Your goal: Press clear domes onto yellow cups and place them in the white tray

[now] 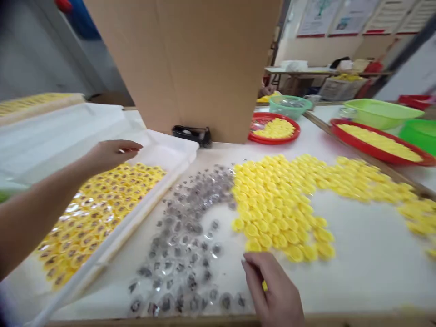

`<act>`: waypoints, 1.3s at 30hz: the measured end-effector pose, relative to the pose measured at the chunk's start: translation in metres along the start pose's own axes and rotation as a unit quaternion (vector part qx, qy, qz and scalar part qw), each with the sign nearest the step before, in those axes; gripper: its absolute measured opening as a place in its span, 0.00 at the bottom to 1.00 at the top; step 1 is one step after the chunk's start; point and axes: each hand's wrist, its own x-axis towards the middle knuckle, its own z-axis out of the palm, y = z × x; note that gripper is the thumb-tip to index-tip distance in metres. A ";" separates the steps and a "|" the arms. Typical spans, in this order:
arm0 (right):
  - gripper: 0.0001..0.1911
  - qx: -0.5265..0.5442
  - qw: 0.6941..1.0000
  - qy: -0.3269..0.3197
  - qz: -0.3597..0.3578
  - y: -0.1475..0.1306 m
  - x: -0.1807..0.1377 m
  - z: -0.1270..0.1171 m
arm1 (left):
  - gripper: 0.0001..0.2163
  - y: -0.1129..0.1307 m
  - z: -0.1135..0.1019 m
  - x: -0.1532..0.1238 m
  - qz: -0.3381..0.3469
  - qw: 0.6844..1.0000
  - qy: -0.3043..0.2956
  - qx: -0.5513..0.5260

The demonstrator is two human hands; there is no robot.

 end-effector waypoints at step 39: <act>0.10 -0.162 0.930 -0.289 -0.159 -0.023 0.066 0.029 | 0.15 0.123 0.138 -0.152 -0.151 0.566 -0.235 -0.776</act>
